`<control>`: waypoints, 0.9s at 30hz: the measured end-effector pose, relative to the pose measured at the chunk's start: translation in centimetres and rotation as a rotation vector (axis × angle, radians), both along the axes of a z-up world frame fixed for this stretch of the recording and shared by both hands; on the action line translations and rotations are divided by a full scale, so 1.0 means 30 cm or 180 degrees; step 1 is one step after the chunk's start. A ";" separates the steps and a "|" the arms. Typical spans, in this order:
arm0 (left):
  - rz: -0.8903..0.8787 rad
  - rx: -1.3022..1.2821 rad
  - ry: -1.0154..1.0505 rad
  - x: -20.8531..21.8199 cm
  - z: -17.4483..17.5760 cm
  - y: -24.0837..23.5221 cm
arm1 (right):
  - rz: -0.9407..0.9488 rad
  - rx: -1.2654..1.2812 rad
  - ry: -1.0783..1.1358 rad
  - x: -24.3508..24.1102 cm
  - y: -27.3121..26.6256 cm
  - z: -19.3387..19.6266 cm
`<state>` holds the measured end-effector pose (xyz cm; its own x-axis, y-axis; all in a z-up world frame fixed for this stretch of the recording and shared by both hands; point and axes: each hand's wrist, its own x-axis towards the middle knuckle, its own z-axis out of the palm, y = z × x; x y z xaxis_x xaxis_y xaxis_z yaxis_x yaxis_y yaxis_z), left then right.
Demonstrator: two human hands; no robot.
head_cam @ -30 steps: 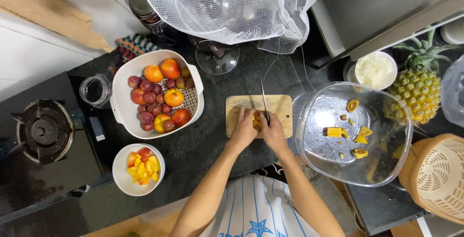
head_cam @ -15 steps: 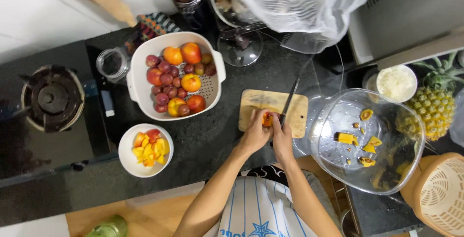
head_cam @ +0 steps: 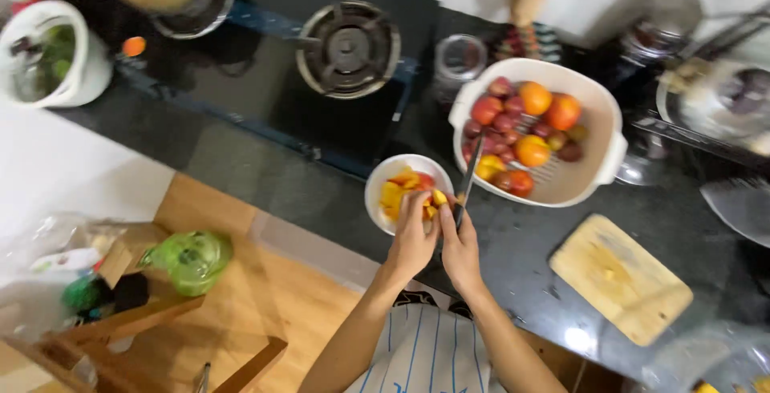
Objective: The person cuts stone fruit on a wooden cutting board with a knife, slicing the flesh away from the pits and cutting it into chunks. They transfer the cut pieces into a small white bowl and drop the discarded pits and trimmings into a large glass dish beside the board.
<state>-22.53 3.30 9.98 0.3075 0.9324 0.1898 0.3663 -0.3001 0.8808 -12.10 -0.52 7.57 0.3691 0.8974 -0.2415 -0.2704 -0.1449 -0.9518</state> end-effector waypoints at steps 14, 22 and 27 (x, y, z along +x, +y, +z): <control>-0.0956 -0.1351 0.0090 0.128 0.032 -0.043 | -0.0774 0.0045 -0.0530 0.254 -0.282 -0.033; -0.2351 -0.0451 0.0405 0.791 -0.260 -0.299 | -0.2186 -0.0589 -0.0416 0.736 -0.619 -0.258; -0.2339 0.0109 0.1078 0.969 -0.419 -0.373 | -0.2394 -0.0575 -0.0112 0.826 -0.719 -0.369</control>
